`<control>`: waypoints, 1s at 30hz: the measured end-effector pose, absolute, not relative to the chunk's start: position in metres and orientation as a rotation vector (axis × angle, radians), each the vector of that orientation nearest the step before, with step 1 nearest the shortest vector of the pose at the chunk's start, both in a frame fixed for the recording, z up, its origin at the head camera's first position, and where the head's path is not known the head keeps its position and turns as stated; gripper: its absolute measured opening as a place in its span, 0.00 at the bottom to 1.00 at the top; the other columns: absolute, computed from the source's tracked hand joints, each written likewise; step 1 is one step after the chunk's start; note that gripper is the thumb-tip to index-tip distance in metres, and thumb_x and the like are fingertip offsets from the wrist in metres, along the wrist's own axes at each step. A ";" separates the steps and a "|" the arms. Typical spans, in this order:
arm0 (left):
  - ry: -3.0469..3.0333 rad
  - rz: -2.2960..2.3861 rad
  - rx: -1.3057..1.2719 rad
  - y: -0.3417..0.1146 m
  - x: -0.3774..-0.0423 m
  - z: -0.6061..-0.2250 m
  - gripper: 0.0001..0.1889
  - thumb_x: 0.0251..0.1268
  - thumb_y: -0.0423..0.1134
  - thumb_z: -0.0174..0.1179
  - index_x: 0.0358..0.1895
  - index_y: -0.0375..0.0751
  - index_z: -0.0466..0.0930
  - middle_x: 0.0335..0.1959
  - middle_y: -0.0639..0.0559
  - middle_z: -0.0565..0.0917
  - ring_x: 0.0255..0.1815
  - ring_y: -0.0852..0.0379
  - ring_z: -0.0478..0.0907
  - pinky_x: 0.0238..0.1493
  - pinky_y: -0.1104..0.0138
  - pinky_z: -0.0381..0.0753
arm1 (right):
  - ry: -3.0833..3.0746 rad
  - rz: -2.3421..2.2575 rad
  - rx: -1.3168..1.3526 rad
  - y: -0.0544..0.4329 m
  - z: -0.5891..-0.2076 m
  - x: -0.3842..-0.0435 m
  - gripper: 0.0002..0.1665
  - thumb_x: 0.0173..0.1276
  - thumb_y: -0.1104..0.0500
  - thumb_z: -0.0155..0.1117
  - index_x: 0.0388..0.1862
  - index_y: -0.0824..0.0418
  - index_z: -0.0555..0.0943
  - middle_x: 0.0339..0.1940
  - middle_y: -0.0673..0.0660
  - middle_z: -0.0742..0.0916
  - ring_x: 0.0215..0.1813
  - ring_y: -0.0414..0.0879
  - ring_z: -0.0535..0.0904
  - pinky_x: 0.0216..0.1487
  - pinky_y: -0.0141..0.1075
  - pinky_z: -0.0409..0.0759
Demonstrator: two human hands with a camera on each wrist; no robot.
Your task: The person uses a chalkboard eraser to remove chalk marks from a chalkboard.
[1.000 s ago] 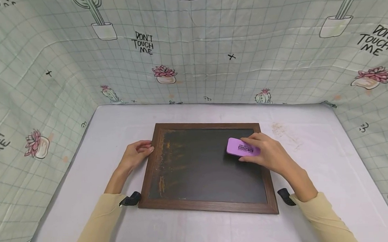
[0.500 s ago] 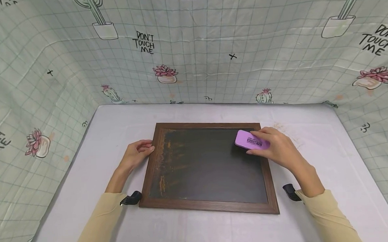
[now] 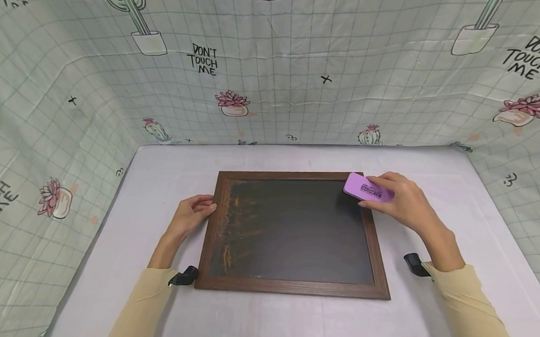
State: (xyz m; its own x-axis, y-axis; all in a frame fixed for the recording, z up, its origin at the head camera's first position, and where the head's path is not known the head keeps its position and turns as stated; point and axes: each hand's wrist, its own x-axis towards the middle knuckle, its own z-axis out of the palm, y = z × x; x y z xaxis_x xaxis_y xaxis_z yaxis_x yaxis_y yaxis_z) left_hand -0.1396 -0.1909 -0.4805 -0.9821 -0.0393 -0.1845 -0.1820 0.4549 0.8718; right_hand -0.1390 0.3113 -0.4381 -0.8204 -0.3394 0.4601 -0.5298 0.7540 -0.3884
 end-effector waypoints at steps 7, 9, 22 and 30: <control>2.590 1.554 -0.166 -0.191 -0.138 -0.479 0.19 0.73 0.33 0.63 0.62 0.27 0.79 0.53 0.34 0.83 0.52 0.41 0.82 0.55 0.55 0.79 | -2.635 0.779 0.550 0.326 -0.440 -0.142 0.38 0.39 0.65 0.89 0.54 0.68 0.87 0.44 0.62 0.88 0.39 0.37 0.74 0.40 0.19 0.67; 2.596 1.553 -0.161 -0.191 -0.138 -0.479 0.19 0.73 0.33 0.64 0.62 0.27 0.79 0.53 0.34 0.84 0.52 0.40 0.82 0.54 0.55 0.79 | -2.644 0.801 0.527 0.331 -0.442 -0.143 0.38 0.40 0.65 0.89 0.55 0.69 0.86 0.44 0.63 0.88 0.39 0.36 0.73 0.39 0.20 0.66; 2.609 1.548 -0.164 -0.190 -0.138 -0.480 0.19 0.73 0.33 0.64 0.62 0.27 0.79 0.52 0.34 0.84 0.52 0.41 0.82 0.53 0.57 0.79 | -2.660 0.857 0.397 0.362 -0.450 -0.148 0.37 0.44 0.64 0.88 0.56 0.71 0.86 0.43 0.64 0.86 0.39 0.31 0.69 0.35 0.20 0.65; 2.595 1.572 -0.154 -0.191 -0.138 -0.479 0.19 0.73 0.33 0.64 0.62 0.26 0.79 0.52 0.33 0.84 0.52 0.40 0.82 0.54 0.55 0.79 | -2.761 0.843 0.212 0.385 -0.454 -0.152 0.39 0.50 0.57 0.87 0.61 0.68 0.84 0.47 0.65 0.86 0.39 0.30 0.68 0.36 0.22 0.64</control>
